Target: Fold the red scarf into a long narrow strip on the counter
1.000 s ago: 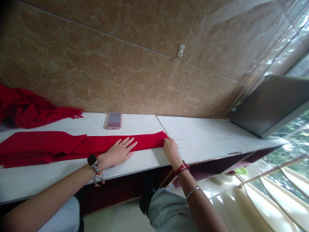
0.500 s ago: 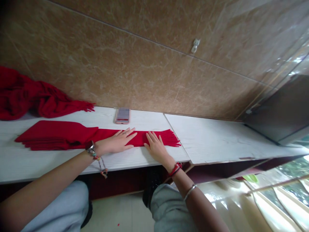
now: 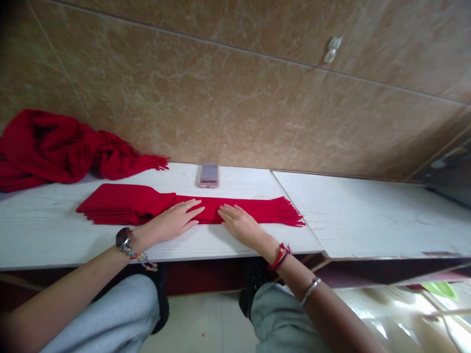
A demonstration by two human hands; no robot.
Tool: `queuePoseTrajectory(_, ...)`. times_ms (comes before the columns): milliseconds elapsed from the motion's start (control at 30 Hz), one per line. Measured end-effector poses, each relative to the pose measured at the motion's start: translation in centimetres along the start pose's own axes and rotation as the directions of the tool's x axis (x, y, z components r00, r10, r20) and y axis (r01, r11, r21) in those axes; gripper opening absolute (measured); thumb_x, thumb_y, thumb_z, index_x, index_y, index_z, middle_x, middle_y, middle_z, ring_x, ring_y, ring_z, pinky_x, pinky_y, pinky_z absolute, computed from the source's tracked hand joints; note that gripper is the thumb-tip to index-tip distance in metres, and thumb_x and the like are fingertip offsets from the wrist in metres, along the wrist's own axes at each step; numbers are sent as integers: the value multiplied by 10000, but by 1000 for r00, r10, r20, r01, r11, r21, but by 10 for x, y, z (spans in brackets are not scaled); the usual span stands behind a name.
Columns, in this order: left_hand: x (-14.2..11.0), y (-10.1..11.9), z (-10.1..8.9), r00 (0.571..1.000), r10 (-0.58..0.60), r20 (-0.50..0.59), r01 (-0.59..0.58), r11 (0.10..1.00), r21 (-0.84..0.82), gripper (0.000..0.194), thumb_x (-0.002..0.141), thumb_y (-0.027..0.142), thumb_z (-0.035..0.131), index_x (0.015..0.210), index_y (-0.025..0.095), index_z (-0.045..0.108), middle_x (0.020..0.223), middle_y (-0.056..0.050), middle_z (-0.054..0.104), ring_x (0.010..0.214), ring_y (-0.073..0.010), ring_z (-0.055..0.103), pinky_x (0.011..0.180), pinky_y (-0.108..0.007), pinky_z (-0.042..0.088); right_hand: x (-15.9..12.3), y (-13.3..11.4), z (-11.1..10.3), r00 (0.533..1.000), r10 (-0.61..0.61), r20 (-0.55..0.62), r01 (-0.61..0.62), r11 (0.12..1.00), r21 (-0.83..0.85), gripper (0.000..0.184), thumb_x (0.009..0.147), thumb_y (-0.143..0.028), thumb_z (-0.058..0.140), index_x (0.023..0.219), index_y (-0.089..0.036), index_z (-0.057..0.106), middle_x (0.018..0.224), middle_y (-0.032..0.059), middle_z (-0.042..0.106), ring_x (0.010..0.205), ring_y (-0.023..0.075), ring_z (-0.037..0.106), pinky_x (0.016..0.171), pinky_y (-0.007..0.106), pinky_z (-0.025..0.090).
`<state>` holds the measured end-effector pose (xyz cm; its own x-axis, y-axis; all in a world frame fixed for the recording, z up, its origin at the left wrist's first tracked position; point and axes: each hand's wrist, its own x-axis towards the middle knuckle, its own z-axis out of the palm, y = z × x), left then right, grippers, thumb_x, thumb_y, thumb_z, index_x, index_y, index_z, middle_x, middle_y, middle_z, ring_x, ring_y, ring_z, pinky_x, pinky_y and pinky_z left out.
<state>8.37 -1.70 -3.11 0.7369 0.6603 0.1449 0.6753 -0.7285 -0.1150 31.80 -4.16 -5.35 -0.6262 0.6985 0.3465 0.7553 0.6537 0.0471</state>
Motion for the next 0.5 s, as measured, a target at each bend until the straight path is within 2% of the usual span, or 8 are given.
queuePoseTrajectory(100, -4, -4, -5, 998, -11, -59, 18, 993, 120, 315, 886, 262, 445, 1183, 190, 521, 1178, -108, 533, 1041, -227, 531, 890, -352, 394, 1, -2, 4, 998, -45, -53, 43, 998, -47, 330, 883, -132, 394, 1161, -100, 567, 1187, 151, 581, 1116, 207, 527, 963, 353, 429)
queuePoseTrajectory(200, -8, -9, -11, 999, -20, -29, 25, 986, 166, 300, 867, 170, 441, 1148, 199, 540, 1072, -91, 560, 955, -212, 556, 832, -334, 422, -4, 1, 3, 993, -58, -100, 49, 995, -89, 335, 868, -91, 400, 1151, -121, 576, 1144, 140, 611, 1074, 204, 559, 917, 345, 473)
queuePoseTrajectory(367, -13, -17, -18, 992, -119, 51, 110, 983, 147, 444, 816, 33, 352, 1177, 219, 532, 1088, -97, 550, 915, -199, 554, 814, -326, 418, -6, 0, -1, 998, -24, -61, 18, 995, -97, 396, 822, -23, 406, 1178, -118, 553, 1164, 151, 595, 1090, 219, 547, 902, 357, 482)
queuePoseTrajectory(500, -21, -32, -23, 950, -299, 87, 290, 951, 106, 430, 785, 72, 399, 1169, 190, 550, 1143, -128, 530, 1008, -252, 523, 893, -386, 370, -7, 0, 2, 997, 24, -79, -26, 999, -30, 384, 826, -43, 402, 1167, -115, 562, 1161, 153, 597, 1090, 222, 547, 915, 364, 472)
